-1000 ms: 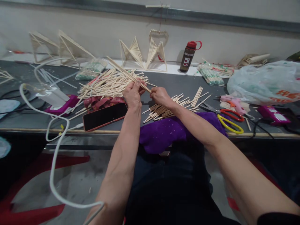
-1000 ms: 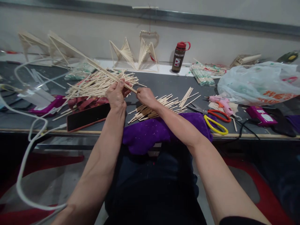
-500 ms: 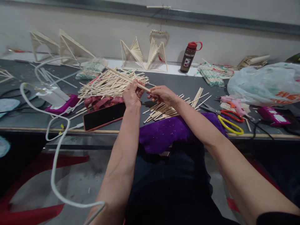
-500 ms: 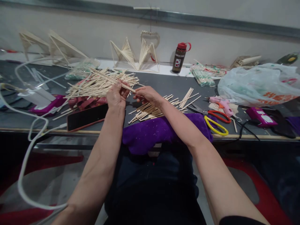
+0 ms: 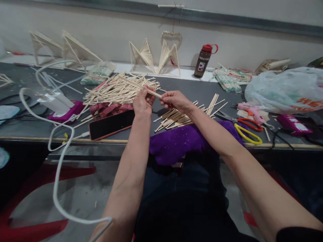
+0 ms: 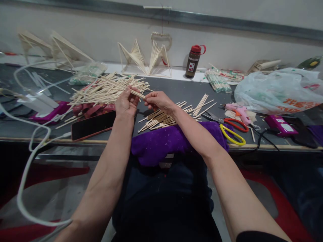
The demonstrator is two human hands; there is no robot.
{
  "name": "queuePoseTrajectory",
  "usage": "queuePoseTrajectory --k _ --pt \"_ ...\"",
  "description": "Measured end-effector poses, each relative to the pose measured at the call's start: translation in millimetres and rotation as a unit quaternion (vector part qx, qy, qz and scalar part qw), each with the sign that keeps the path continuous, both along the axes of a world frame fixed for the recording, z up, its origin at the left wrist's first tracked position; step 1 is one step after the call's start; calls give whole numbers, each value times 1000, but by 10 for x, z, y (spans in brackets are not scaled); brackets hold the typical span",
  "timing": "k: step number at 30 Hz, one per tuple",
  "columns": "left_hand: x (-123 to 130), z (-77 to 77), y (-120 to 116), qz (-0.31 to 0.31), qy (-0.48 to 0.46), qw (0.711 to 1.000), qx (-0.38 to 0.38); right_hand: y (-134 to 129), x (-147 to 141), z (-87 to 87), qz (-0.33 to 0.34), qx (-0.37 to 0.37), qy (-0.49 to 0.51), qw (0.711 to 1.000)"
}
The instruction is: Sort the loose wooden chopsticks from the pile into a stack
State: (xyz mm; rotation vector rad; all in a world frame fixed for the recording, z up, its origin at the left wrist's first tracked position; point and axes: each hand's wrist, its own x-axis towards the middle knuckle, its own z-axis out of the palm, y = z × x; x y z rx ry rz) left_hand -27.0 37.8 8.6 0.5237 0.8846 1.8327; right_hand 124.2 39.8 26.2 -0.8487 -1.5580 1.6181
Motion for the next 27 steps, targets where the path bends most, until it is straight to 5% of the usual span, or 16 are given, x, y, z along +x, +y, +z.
queuePoseTrajectory --k 7,18,27 --pt "90 16 -30 24 84 996 30 -11 -62 -26 -81 81 -74 991" --pt "153 29 -72 33 154 986 62 16 -27 -11 -97 114 -144 978" --pt "44 77 -64 55 84 994 38 105 496 90 -129 151 -179 964"
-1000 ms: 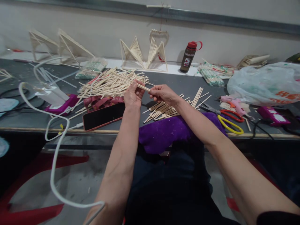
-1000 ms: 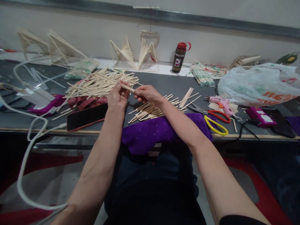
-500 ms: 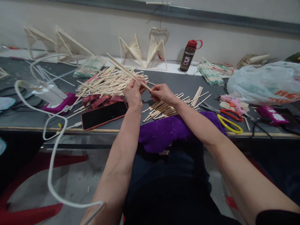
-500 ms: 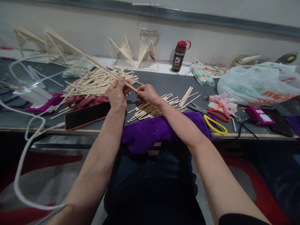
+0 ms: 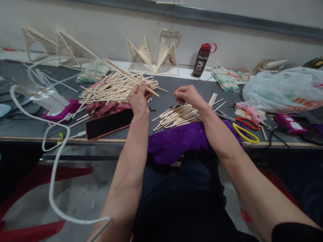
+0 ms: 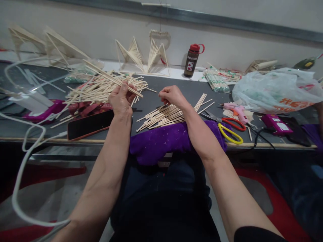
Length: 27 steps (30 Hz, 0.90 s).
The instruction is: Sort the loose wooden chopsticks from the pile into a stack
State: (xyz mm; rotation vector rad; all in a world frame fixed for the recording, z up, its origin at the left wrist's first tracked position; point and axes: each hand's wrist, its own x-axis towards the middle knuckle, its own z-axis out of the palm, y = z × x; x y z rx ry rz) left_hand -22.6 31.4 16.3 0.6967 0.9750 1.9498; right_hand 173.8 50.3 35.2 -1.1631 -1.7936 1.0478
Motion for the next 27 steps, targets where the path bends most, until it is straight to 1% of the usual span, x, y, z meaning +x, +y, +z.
queuePoseTrajectory --k 2,4,6,8,9,11,13,17,19,23,27 --pt "2 2 1 2 1 1000 -5 -5 36 -32 11 26 -45 999" --pt "7 0 1 2 4 1000 -4 -10 0 -70 42 74 -122 989" --pt "5 -3 0 2 5 1000 4 -16 -71 -102 92 124 -225 962" --pt "-9 0 -6 7 4 1000 17 -22 -134 -119 138 156 -326 922" --pt "-20 3 -9 13 6 1000 25 -27 -154 -118 150 163 -369 903" --pt "-49 15 -15 30 14 999 34 -40 -165 -101 151 163 -432 874" --pt "-77 29 -20 51 22 998 37 -58 -151 -66 137 147 -468 861" --pt "-105 48 -25 82 36 996 30 -100 -123 2 127 127 -486 855" --pt "-106 51 -25 88 44 995 27 -117 -120 21 128 122 -485 857" --pt "-117 58 -31 95 45 993 47 -138 -102 46 133 103 -484 859" --pt "-172 89 -102 106 32 993 41 -103 -91 79 131 98 -456 875"
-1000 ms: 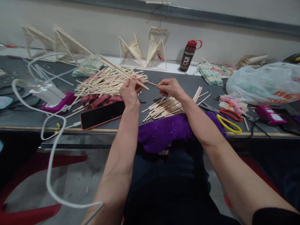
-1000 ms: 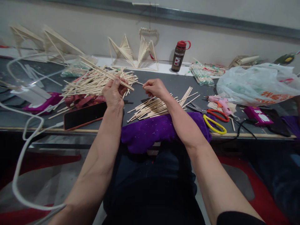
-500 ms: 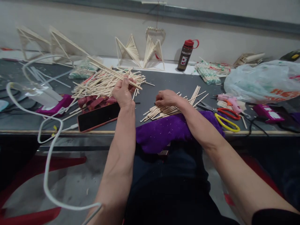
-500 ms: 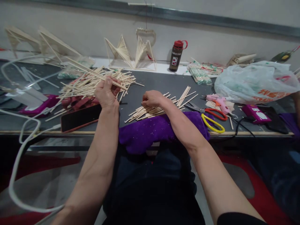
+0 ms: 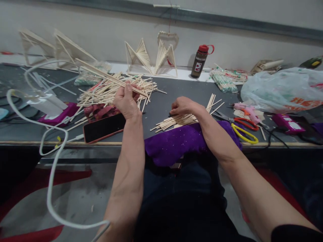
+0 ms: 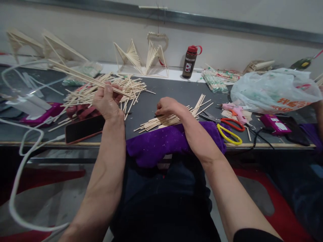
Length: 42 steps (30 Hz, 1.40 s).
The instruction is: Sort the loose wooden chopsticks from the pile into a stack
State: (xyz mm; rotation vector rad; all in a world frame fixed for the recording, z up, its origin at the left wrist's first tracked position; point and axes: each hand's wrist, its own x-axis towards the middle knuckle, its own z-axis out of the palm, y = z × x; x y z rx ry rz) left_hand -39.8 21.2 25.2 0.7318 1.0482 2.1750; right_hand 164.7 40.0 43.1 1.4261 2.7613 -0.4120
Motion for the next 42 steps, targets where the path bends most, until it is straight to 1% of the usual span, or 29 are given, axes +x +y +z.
queuePoseTrajectory --k 2,4,6,9,10,12,15,18,21,23,25,27,30,32,34,38,40,42 --pt "-33 13 -57 10 0 1000 5 59 -58 10 2 11 14 1000" --pt "-54 14 -105 22 10 1000 13 142 -197 2 20 50 14 998" --pt "-57 2 -132 31 32 999 26 236 -417 -32 51 104 11 993" --pt "-31 -26 -135 38 65 996 48 384 -812 -133 110 170 12 979" --pt "-19 -34 -132 40 73 995 53 436 -930 -173 125 181 10 975" --pt "-4 -45 -126 39 87 994 49 536 -1105 -245 125 174 8 977" --pt "-13 -55 -120 35 91 995 29 633 -1176 -297 111 173 -18 978" --pt "-43 -62 -117 35 77 996 23 601 -1055 -271 115 197 -64 972" --pt "-54 -64 -122 33 61 997 16 459 -824 -207 111 193 -103 969" --pt "-44 -59 -131 25 54 998 23 355 -642 -173 96 187 -115 971" --pt "-30 -54 -138 15 51 998 31 282 -458 -157 73 180 -110 975" --pt "-19 -50 -143 7 45 999 21 255 -287 -153 40 164 -96 981" --pt "-11 -44 -143 -2 31 1000 -3 286 -74 -141 -14 136 -81 987" --pt "-8 -41 -143 -2 28 1000 -5 320 37 -113 -39 119 -72 989" --pt "-8 -38 -144 3 34 999 -1 338 125 -68 -48 120 -52 990" --pt "-11 -43 -137 3 44 999 10 299 213 33 -46 155 0 987" --pt "-12 -50 -127 2 46 999 13 253 214 69 -36 134 4 990" --pt "-12 -59 -114 6 52 998 20 208 205 94 -21 86 -2 996"
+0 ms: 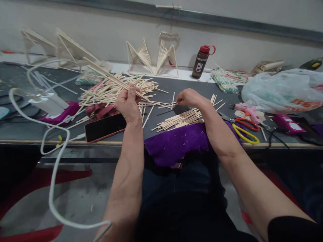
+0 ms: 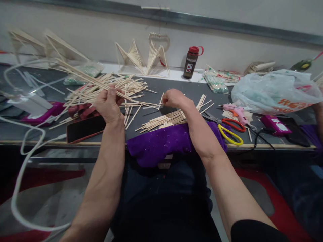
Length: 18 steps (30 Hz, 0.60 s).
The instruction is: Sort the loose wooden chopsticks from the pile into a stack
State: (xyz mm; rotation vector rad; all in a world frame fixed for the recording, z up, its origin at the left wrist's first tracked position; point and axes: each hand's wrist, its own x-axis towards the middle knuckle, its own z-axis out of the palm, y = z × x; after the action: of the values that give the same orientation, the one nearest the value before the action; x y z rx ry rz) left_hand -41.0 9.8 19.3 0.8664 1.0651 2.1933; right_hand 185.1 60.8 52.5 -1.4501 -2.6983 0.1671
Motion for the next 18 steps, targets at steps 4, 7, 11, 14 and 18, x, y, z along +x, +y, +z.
queuePoseTrajectory --k 4,7,11,14,18 --pt "3 -15 19 12 29 999 -7 -38 16 29 45 -77 23 996" --pt "4 -25 29 17 41 999 -10 -25 1 15 50 -54 71 995" --pt "6 -45 46 21 41 999 -12 -30 -232 -105 28 22 53 998" --pt "8 -58 55 16 37 999 -9 -69 -497 -225 29 51 -19 998" --pt "10 -52 46 11 30 999 -15 -96 -668 -283 10 83 -67 994"
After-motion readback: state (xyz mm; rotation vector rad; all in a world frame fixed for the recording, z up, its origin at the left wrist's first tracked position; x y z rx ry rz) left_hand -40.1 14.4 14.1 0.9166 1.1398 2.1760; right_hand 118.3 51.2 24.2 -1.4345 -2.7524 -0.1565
